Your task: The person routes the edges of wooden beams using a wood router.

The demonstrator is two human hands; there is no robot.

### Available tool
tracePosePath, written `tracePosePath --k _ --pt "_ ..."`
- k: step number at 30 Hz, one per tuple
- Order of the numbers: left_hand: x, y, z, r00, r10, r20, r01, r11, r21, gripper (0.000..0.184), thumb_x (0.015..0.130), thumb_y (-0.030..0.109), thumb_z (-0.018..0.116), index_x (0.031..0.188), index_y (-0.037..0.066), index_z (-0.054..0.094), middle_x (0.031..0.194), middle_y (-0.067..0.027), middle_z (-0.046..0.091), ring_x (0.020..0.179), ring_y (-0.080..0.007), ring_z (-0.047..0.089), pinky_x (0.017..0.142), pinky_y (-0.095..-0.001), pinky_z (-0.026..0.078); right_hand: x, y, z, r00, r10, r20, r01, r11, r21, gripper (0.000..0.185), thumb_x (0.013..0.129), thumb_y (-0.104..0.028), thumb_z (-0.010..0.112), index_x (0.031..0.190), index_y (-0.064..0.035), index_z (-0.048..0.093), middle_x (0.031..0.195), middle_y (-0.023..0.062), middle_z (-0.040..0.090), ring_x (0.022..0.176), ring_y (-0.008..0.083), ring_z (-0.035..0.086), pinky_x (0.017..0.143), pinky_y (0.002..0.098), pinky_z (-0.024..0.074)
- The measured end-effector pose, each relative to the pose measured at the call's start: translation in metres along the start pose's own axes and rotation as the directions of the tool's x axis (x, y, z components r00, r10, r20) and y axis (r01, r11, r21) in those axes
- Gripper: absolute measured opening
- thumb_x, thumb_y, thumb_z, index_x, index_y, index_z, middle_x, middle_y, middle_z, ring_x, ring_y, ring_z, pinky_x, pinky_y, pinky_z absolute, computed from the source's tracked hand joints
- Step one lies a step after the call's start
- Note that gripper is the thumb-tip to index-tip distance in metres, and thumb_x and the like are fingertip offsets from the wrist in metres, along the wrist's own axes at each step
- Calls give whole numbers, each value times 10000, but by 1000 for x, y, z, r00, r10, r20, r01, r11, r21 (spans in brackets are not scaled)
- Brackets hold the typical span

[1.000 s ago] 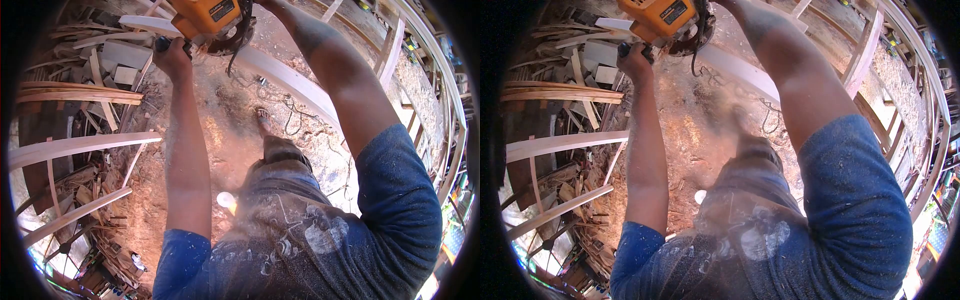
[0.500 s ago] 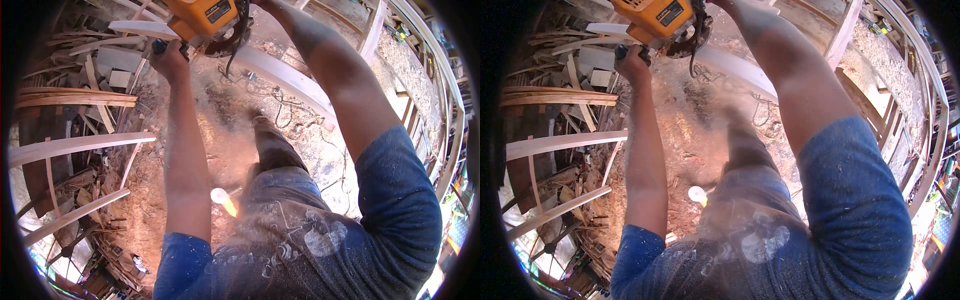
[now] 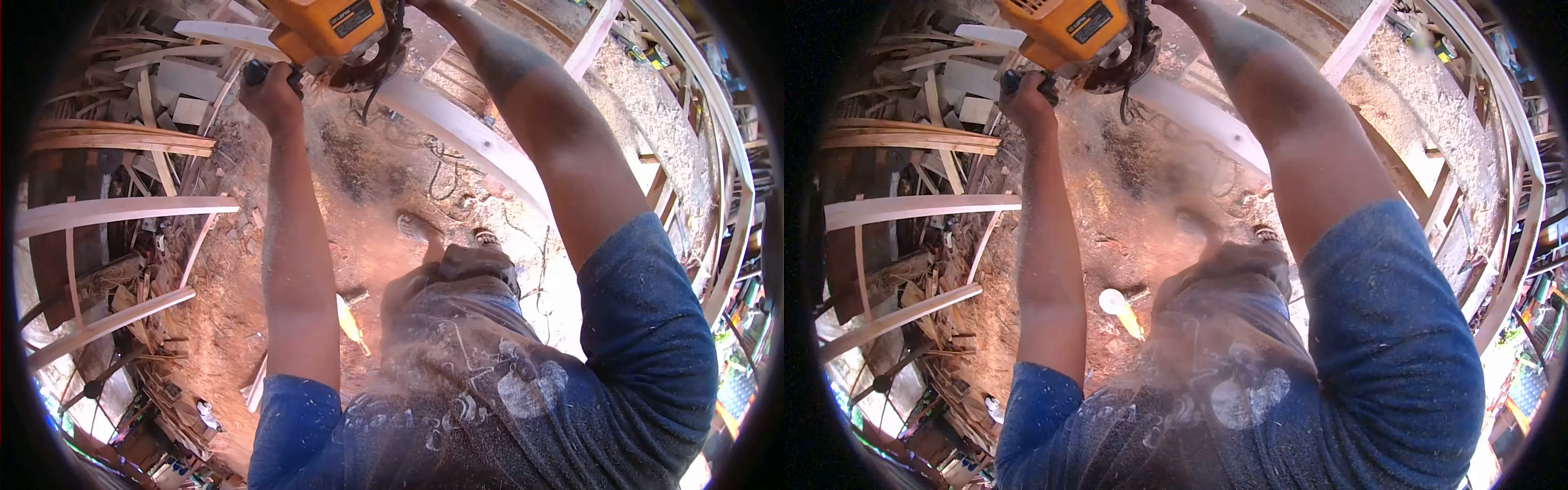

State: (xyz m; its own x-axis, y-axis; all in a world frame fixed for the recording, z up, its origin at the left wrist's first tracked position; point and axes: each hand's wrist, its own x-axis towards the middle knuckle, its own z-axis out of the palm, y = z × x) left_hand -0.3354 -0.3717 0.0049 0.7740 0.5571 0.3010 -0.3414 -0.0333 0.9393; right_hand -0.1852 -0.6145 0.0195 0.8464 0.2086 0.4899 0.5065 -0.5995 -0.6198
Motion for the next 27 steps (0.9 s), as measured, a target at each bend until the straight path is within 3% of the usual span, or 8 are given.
tracePosePath --k 1,4,7,10,13,17,24,27 --pt "-6 1 1 1000 9 -12 -9 999 31 76 723 36 641 738 -3 577 659 -53 584 501 -153 548 462 -291 427 -5 -5 -8 998 68 12 -68 997 38 237 817 -301 643 918 -92 692 932 145 694 881 297 662 775 382 502" --pt "-25 7 9 999 35 -8 -34 998 48 96 725 31 647 735 2 555 643 -44 565 480 -140 523 436 -291 404 -11 21 -7 986 -166 -31 147 935 -322 227 826 -286 630 936 -99 696 973 159 696 920 301 671 788 379 509" --pt "-62 26 25 999 -33 -41 34 999 6 114 728 21 647 735 2 535 627 -43 554 446 -133 498 402 -289 381 -43 10 -41 985 -170 -30 168 985 -44 234 841 -276 622 975 -102 704 1017 160 701 950 303 674 808 379 516" --pt "-88 27 27 998 -66 -23 66 998 13 105 728 13 637 741 -3 534 627 -58 566 429 -145 507 391 -289 386 -65 -9 -73 950 303 83 -311 942 125 224 856 -276 622 971 -111 718 1050 143 704 956 303 671 822 375 520" --pt "-116 36 37 998 -53 -23 54 997 58 88 749 35 639 720 -1 563 633 -69 593 456 -158 556 408 -277 430 -81 18 -74 983 -158 -96 153 987 -54 190 853 -267 630 924 -125 734 1025 121 708 931 305 676 804 373 525" --pt "-147 46 48 998 -63 -27 66 993 98 106 746 55 653 705 2 572 611 -67 598 451 -160 568 424 -276 451 -101 31 -95 977 -202 62 209 874 -440 149 819 -239 646 881 -150 748 926 103 695 839 293 679 753 393 531" --pt "-203 64 67 992 -104 -70 109 992 64 109 729 75 666 716 7 582 631 -59 594 455 -157 552 437 -287 434 -145 36 -136 977 -203 -69 196 976 -97 144 822 -223 648 882 -145 754 946 101 703 861 296 679 782 391 532" --pt "-223 69 73 995 -62 -84 68 995 77 100 731 70 661 727 9 582 632 -63 589 456 -157 544 436 -287 426 -171 5 -169 980 197 28 -195 916 351 164 833 -252 644 883 -141 753 990 109 706 907 296 675 814 385 529"
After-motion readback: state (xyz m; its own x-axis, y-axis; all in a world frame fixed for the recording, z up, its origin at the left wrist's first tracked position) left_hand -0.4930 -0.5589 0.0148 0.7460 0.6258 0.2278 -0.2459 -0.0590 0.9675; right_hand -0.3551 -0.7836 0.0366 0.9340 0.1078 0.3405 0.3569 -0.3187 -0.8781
